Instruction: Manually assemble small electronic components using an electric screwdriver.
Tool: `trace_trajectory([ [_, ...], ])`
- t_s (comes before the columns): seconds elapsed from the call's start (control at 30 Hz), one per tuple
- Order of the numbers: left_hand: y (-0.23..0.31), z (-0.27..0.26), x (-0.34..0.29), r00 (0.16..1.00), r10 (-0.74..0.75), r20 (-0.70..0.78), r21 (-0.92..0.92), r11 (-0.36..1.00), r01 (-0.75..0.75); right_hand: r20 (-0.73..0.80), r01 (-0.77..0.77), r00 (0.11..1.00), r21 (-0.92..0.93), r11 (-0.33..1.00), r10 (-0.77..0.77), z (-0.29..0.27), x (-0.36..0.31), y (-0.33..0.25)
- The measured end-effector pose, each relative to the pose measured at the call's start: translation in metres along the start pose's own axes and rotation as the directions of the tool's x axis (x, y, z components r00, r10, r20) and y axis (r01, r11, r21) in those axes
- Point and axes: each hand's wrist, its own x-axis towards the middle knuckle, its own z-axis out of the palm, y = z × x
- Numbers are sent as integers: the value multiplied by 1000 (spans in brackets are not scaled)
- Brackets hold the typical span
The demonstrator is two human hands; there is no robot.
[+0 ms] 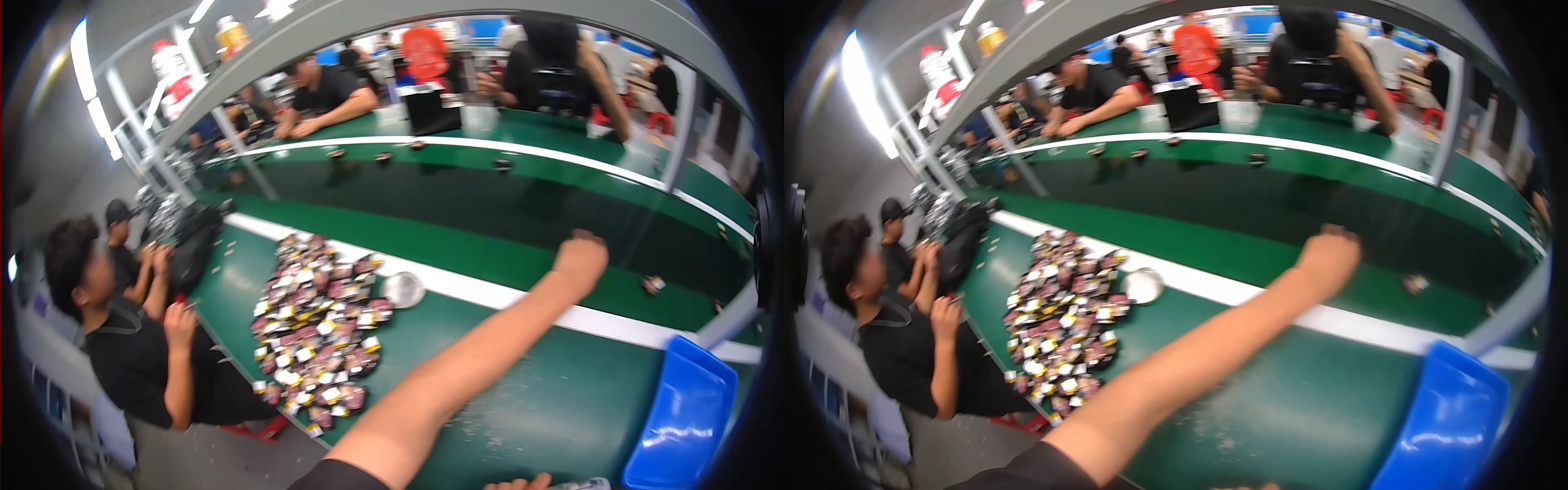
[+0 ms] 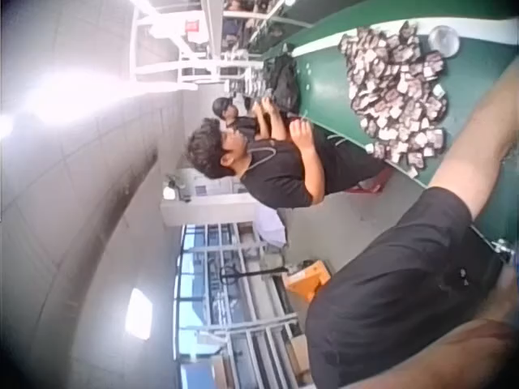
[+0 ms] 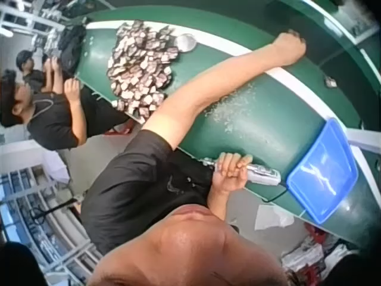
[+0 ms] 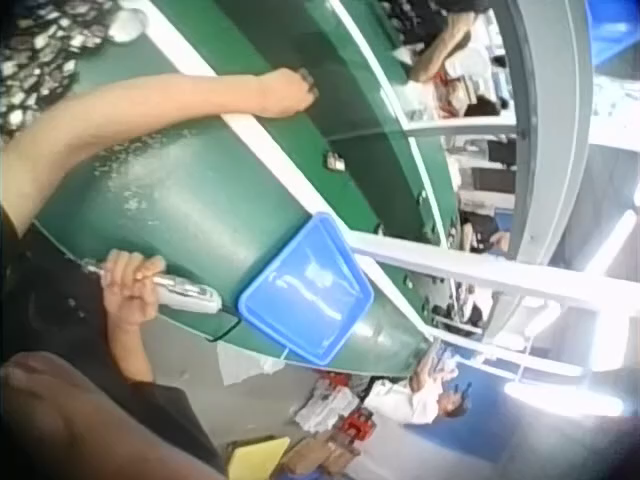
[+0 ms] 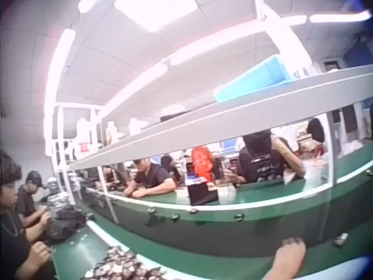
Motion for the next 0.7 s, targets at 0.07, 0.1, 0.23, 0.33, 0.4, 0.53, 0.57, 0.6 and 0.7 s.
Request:
trace_trajectory([
  [0.07, 3, 3, 2, 999, -7, 52, 47, 999, 4, 6, 12, 1000, -37, 999, -12, -1, 2, 1],
  [0.1, -1, 8, 1, 996, -15, 87, 70, 998, 9, -19, 4, 1000, -32, 999, -5, 1, 2, 4],
  [0.23, -23, 29, 2, 991, -12, 130, -53, 998, 19, 1, 11, 1000, -46, 999, -11, 1, 0, 8],
  [0.33, -18, 9, -22, 984, 159, 85, -114, 982, -148, -5, 54, 999, -46, 997, -54, -2, -1, 5],
  [0.4, -12, -31, -58, 936, 351, 18, -134, 929, -346, -24, 62, 998, -38, 997, -63, -4, 1, 1],
  [0.53, -17, -143, -177, 814, 466, -346, 46, 875, -482, -31, 39, 999, -11, 999, -40, 4, -1, 6],
  [0.57, -10, -172, -209, 837, 406, -366, 67, 909, -412, -7, 19, 1000, 1, 1000, -19, 4, 0, 8],
  [0.6, -4, -192, -235, 849, 378, -370, 56, 921, -386, 6, 15, 1000, 2, 1000, -15, 3, 1, 9],
  [0.7, 5, -225, -308, 935, 316, -161, -205, 916, -345, 6, 90, 996, -21, 996, -90, 2, -11, 4],
])
